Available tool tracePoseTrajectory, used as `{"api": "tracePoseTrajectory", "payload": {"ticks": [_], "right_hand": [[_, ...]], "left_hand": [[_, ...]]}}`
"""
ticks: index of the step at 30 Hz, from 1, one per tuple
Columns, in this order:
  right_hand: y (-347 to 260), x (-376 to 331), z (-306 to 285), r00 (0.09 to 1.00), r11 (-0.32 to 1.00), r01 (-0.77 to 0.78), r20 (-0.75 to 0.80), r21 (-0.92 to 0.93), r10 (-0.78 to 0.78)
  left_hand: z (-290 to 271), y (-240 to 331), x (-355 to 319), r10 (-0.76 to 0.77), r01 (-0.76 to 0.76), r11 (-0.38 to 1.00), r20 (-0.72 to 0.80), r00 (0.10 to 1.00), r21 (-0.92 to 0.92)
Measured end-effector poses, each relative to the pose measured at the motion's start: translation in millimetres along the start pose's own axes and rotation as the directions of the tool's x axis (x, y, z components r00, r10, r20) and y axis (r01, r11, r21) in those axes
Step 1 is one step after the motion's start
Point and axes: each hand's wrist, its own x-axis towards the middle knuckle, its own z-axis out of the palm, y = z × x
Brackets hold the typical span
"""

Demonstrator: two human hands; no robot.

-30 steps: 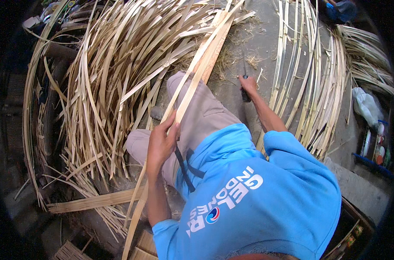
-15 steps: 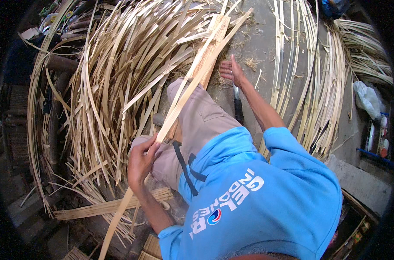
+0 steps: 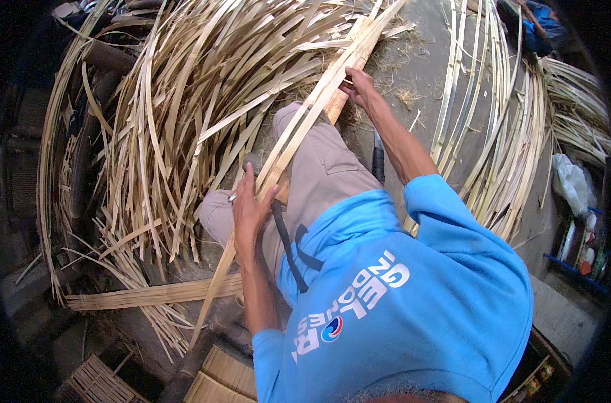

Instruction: The person sits on the floor and uses a knife to split long bamboo strips into thinner pieces. They repeatedly hold the bamboo, strike it with the knife, and separate the resulting strips, placing them aside.

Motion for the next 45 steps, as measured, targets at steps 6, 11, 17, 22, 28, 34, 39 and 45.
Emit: {"api": "tracePoseTrajectory", "payload": {"ticks": [6,11,17,22,28,34,39,45], "right_hand": [[-4,8,10,1.0,0.998,0.004,-0.016,-0.07,-0.005],[2,10,-7,0.999,0.999,-0.036,0.003,0.017,0.036],[-19,-25,-15,0.993,0.994,-0.093,0.081,0.058,0.088],[-32,-36,-14,0.997,1.0,0.007,0.083,-0.026,-0.005],[-39,-55,-16,0.995,0.999,0.045,0.094,-0.028,-0.042],[-19,-61,-46,0.998,0.994,0.043,0.043,-0.101,-0.039],[118,-84,-147,0.828,0.36,-0.245,-0.388,-0.9,-0.406],[164,-115,-200,0.9,0.264,-0.177,-0.265,-0.948,-0.347]], "left_hand": [[21,0,-1,-0.023,0.02,0.999,0.064,0.998,0.044],[13,6,-8,0.039,-0.045,0.991,0.05,0.998,0.125],[-19,14,3,-0.121,0.108,0.992,0.352,0.928,0.057],[-25,7,10,-0.09,0.287,0.9,0.505,0.859,-0.327],[-7,27,32,-0.06,0.247,0.894,0.447,0.893,-0.373],[16,20,36,-0.033,0.293,0.841,0.497,0.867,-0.455],[-8,34,37,-0.098,0.476,0.74,0.625,0.775,-0.475],[-22,25,24,-0.2,0.559,0.745,0.677,0.708,-0.364]]}}
